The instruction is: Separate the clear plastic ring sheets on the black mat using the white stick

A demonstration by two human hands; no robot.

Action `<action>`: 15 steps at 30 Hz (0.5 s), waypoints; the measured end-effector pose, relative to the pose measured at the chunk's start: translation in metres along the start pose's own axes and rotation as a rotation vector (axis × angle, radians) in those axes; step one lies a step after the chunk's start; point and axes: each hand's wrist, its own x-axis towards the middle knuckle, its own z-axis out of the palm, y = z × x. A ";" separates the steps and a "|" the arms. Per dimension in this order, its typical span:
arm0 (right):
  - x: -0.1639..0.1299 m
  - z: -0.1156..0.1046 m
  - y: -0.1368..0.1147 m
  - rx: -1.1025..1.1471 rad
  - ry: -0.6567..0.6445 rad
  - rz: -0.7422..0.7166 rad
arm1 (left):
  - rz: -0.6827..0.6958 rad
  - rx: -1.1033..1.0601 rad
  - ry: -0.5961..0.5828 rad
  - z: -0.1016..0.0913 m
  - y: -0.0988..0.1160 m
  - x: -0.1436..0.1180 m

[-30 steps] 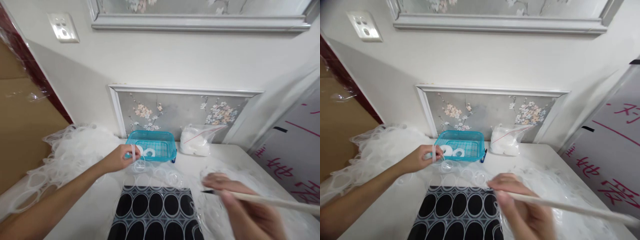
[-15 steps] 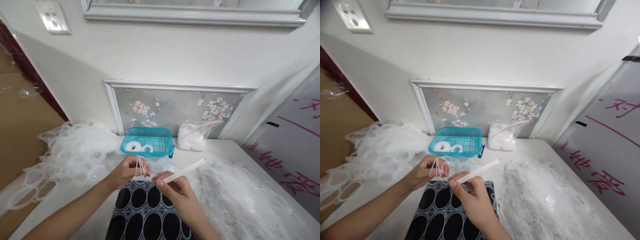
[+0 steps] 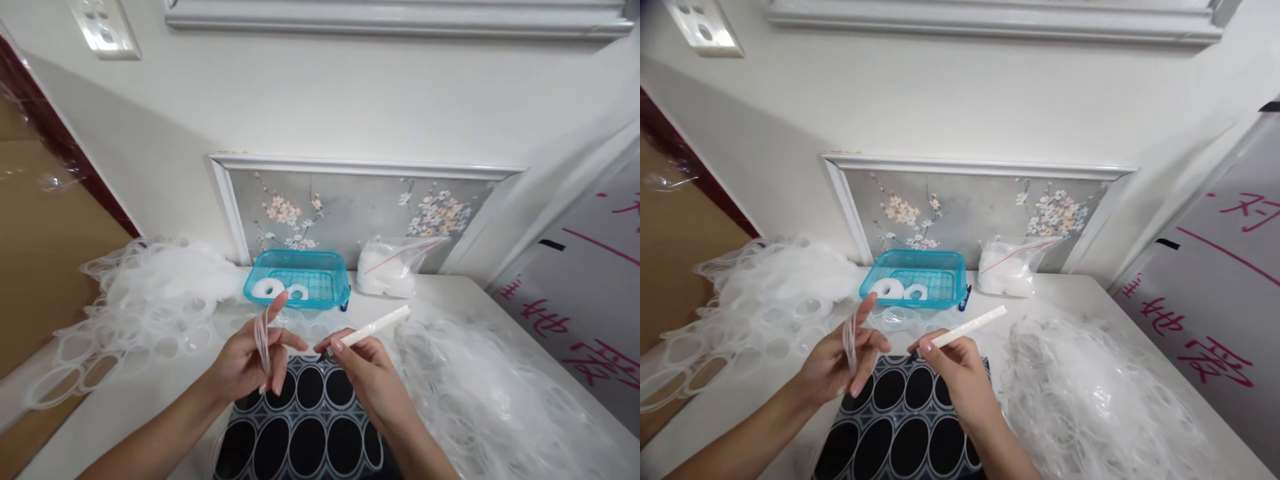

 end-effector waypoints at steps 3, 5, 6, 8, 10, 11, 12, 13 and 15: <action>0.000 -0.003 -0.004 -0.021 0.002 -0.030 | 0.061 0.599 0.239 -0.026 0.012 0.009; -0.001 -0.004 -0.006 -0.050 0.007 -0.059 | 0.036 1.117 0.396 -0.054 0.024 0.025; -0.001 -0.005 -0.008 -0.066 0.006 -0.075 | -0.004 1.205 0.404 -0.071 0.030 0.036; -0.002 -0.005 -0.011 -0.086 0.008 -0.100 | -0.072 1.304 0.385 -0.104 0.040 0.058; -0.003 -0.005 -0.014 -0.091 0.000 -0.115 | -0.162 1.408 0.331 -0.132 0.044 0.076; -0.003 -0.005 -0.016 -0.097 -0.005 -0.118 | -0.203 1.461 0.304 -0.143 0.043 0.082; -0.004 -0.005 -0.018 -0.107 -0.006 -0.123 | -0.243 1.515 0.274 -0.152 0.041 0.086; -0.004 -0.006 -0.020 -0.123 -0.005 -0.126 | -0.278 1.568 0.246 -0.159 0.039 0.089; -0.005 -0.007 -0.024 -0.162 0.007 -0.133 | -0.335 1.658 0.194 -0.169 0.032 0.091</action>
